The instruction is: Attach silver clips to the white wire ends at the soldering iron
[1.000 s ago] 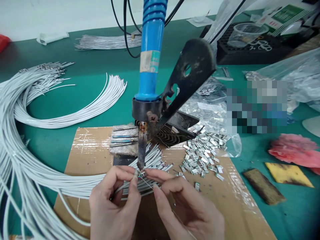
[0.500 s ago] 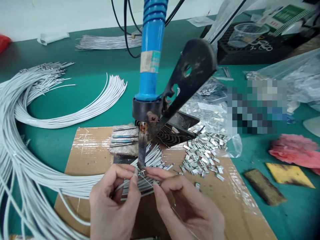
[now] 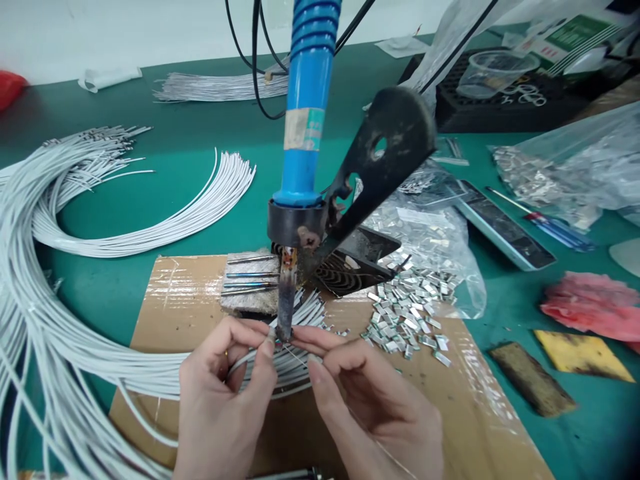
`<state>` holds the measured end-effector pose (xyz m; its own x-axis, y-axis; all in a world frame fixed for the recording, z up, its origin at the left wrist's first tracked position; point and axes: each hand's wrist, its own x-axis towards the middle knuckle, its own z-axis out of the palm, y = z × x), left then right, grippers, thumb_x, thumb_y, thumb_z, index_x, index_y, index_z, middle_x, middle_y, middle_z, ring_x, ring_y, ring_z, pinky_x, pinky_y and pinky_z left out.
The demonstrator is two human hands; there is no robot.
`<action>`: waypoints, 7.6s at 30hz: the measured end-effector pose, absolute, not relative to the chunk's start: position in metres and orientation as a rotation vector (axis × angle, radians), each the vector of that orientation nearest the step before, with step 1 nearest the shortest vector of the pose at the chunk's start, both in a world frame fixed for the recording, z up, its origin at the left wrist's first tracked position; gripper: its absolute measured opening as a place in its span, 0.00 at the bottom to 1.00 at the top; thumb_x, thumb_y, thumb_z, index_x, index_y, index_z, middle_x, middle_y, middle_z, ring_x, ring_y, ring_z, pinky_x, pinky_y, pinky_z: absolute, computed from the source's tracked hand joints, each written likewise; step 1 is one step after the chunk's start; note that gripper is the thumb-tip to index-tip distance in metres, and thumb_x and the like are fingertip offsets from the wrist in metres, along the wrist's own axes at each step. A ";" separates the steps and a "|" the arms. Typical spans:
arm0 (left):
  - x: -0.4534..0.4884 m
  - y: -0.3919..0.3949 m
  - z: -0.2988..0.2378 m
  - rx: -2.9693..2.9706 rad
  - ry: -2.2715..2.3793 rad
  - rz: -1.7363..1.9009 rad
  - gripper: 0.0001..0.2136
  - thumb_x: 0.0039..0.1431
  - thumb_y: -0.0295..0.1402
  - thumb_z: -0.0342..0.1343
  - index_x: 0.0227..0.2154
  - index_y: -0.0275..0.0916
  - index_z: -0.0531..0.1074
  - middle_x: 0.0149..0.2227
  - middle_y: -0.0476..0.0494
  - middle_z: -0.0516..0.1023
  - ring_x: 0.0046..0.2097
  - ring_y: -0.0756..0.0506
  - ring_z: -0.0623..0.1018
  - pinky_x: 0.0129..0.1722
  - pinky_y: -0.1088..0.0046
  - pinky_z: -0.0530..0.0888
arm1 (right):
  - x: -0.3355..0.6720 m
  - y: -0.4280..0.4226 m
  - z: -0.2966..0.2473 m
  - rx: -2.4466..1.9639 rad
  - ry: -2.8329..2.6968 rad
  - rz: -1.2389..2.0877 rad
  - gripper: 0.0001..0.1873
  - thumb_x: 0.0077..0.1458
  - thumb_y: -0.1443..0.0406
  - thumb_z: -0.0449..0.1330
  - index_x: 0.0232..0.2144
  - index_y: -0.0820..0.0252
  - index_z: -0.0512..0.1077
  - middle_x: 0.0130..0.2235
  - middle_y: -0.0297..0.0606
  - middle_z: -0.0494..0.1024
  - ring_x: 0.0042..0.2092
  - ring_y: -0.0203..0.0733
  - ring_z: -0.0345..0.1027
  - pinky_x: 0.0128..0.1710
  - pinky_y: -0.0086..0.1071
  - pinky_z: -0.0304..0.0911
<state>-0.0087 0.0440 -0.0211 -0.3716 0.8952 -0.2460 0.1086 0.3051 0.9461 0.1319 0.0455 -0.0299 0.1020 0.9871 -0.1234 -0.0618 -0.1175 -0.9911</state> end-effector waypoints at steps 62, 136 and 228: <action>-0.007 0.050 -0.012 1.029 1.723 1.190 0.06 0.52 0.25 0.65 0.22 0.40 0.77 0.31 0.49 0.83 0.24 0.53 0.76 0.21 0.85 0.70 | 0.128 0.046 -0.025 -1.272 -1.057 1.194 0.10 0.58 0.69 0.65 0.24 0.56 0.76 0.43 0.40 0.87 0.45 0.44 0.84 0.44 0.27 0.75; 0.009 0.044 -0.005 0.843 1.813 1.302 0.07 0.51 0.30 0.65 0.21 0.41 0.75 0.31 0.47 0.81 0.33 0.49 0.80 0.28 0.84 0.74 | 0.125 0.046 -0.028 -1.245 -1.133 1.020 0.09 0.54 0.73 0.68 0.25 0.56 0.78 0.38 0.39 0.87 0.39 0.42 0.84 0.40 0.27 0.76; 0.009 0.043 -0.009 0.891 1.831 1.290 0.07 0.52 0.33 0.64 0.21 0.42 0.75 0.29 0.49 0.79 0.34 0.48 0.78 0.29 0.82 0.71 | 0.122 0.047 -0.036 -1.188 -1.243 0.793 0.11 0.54 0.75 0.67 0.29 0.54 0.79 0.38 0.32 0.87 0.33 0.36 0.81 0.40 0.26 0.78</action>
